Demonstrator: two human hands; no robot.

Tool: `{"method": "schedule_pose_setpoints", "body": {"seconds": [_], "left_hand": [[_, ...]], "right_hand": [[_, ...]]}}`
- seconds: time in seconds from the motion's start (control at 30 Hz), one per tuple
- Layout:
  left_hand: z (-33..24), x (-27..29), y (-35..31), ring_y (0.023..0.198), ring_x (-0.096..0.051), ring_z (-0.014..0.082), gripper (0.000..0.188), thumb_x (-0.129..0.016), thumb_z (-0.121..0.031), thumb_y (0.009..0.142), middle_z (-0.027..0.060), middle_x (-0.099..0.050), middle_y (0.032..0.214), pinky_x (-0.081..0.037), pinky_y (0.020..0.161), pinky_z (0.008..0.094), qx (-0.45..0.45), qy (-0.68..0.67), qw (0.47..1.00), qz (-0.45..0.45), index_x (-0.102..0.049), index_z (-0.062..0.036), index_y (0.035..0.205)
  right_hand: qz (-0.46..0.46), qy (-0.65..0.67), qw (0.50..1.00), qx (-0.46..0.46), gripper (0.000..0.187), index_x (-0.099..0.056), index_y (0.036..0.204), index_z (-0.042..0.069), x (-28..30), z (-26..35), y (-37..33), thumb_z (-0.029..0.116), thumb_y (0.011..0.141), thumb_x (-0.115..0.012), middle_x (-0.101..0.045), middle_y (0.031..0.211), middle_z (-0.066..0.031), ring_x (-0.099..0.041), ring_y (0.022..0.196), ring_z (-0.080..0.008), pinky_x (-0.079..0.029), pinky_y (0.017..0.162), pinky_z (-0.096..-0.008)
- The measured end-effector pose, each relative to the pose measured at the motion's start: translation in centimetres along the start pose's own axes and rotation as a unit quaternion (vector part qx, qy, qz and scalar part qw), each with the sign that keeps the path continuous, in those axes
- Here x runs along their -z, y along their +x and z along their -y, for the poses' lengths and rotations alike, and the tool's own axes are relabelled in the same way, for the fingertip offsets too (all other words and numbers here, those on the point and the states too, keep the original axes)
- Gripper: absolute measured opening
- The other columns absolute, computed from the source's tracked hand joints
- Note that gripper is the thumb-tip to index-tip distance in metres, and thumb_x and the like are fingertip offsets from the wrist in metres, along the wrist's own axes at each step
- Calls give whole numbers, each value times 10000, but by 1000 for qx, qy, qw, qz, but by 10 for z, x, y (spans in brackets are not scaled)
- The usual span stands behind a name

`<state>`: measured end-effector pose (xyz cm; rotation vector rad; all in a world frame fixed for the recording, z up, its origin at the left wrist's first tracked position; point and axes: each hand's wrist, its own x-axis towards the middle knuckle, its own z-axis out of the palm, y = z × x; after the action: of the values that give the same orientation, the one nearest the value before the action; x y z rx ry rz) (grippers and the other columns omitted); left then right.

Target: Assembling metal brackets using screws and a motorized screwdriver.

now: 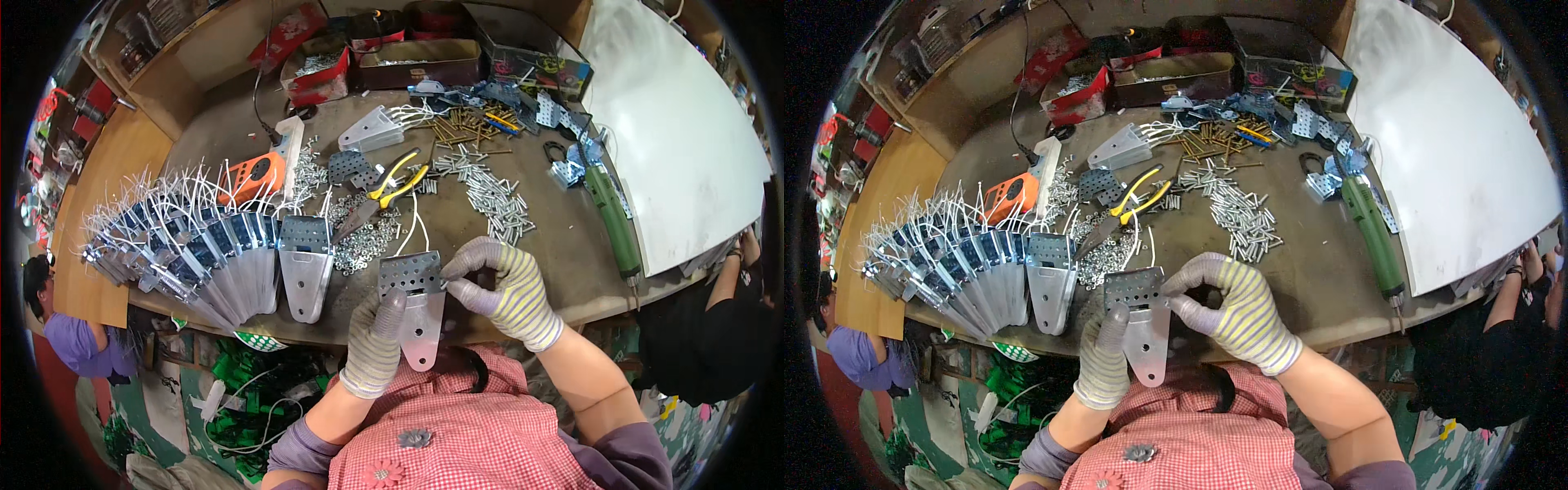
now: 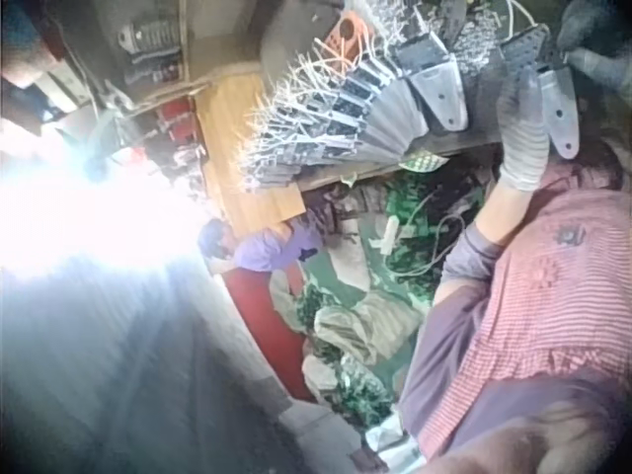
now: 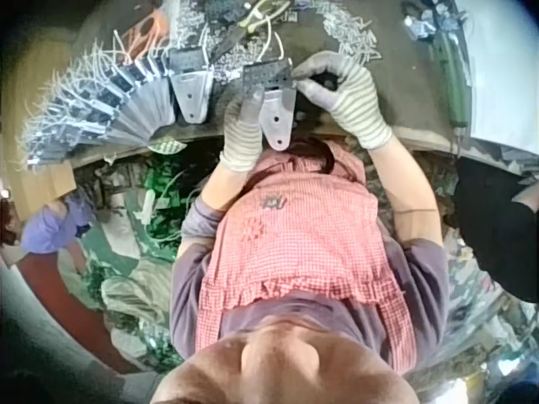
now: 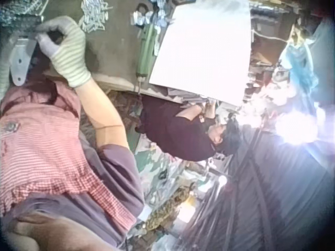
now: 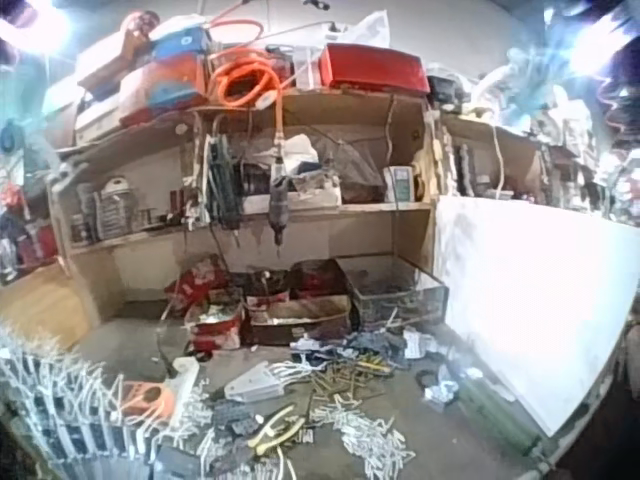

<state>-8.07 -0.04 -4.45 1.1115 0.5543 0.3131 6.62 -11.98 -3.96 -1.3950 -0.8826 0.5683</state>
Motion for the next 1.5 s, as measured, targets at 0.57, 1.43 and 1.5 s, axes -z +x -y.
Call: {"method": "schedule_pose_setpoints", "body": {"seconds": [0.57,1.43,1.5], "left_hand": [[13,1,3,969,-570,103,373,-517,-296,953,45,-625,1070,-458,867,266,-8,39,996,75,-555,-25,1206],[-58,-65,150,869,-668,308,203,-566,-187,888,161,-691,897,-506,773,358,-281,593,748,100,-684,-43,968],[-69,-61,215,852,-634,352,156,-611,-161,812,163,-675,876,-498,776,400,-402,641,653,-35,-691,-59,897]], "right_hand": [[-7,-225,948,226,322,-638,1105,54,-2,14,-2,27,785,-616,-627,879,-128,-616,821,-318,-509,735,-360],[-252,260,929,76,747,-278,1468,60,28,-54,-31,150,828,-652,-414,1419,-110,-415,1304,-269,-323,1089,-395],[-245,401,879,86,802,-251,1480,96,25,-44,-23,116,792,-663,-405,1418,-102,-420,1300,-274,-354,1082,-452]]}}
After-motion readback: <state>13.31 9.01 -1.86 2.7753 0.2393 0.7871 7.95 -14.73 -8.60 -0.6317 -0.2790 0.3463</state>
